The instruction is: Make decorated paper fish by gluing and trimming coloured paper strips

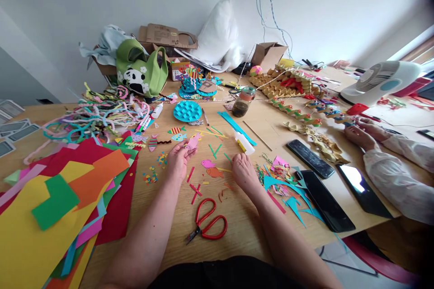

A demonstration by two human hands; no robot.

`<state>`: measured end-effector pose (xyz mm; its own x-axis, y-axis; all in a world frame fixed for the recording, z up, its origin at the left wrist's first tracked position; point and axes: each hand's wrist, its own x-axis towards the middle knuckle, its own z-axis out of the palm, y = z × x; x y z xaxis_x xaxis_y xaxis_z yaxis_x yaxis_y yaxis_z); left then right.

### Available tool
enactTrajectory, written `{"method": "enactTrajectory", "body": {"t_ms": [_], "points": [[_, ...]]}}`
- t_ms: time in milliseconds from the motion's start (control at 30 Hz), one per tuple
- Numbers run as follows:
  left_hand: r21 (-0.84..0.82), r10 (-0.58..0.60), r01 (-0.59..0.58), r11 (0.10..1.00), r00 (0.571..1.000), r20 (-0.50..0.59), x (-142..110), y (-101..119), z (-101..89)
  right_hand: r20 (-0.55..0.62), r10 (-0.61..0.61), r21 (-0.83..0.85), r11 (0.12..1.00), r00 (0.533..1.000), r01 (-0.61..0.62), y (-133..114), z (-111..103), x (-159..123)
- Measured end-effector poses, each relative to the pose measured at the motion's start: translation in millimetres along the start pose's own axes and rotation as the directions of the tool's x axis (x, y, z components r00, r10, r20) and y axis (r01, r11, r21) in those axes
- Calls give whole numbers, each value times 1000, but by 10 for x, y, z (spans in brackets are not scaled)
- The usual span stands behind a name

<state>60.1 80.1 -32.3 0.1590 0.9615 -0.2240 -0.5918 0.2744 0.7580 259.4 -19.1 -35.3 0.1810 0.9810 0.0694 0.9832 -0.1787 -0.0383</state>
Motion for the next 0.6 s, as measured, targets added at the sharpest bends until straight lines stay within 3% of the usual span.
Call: {"method": "enactTrajectory", "body": {"t_ms": [200, 333, 467, 600], "points": [[-31, -29, 29, 999, 1000, 12, -13, 18, 22, -129, 57, 168, 985, 990, -35, 87, 60, 10], [-83, -107, 122, 989, 980, 167, -56, 24, 37, -201, 64, 399, 917, 977, 22, 78, 8, 74], [-82, -205, 238, 968, 935, 290, -107, -4, 47, -165, -5, 615, 781, 986, 107, -84, -121, 173], [-86, -241, 280, 956, 919, 311, -124, -19, 44, -142, -75, 678, 719, 987, 152, -337, -209, 305]]}}
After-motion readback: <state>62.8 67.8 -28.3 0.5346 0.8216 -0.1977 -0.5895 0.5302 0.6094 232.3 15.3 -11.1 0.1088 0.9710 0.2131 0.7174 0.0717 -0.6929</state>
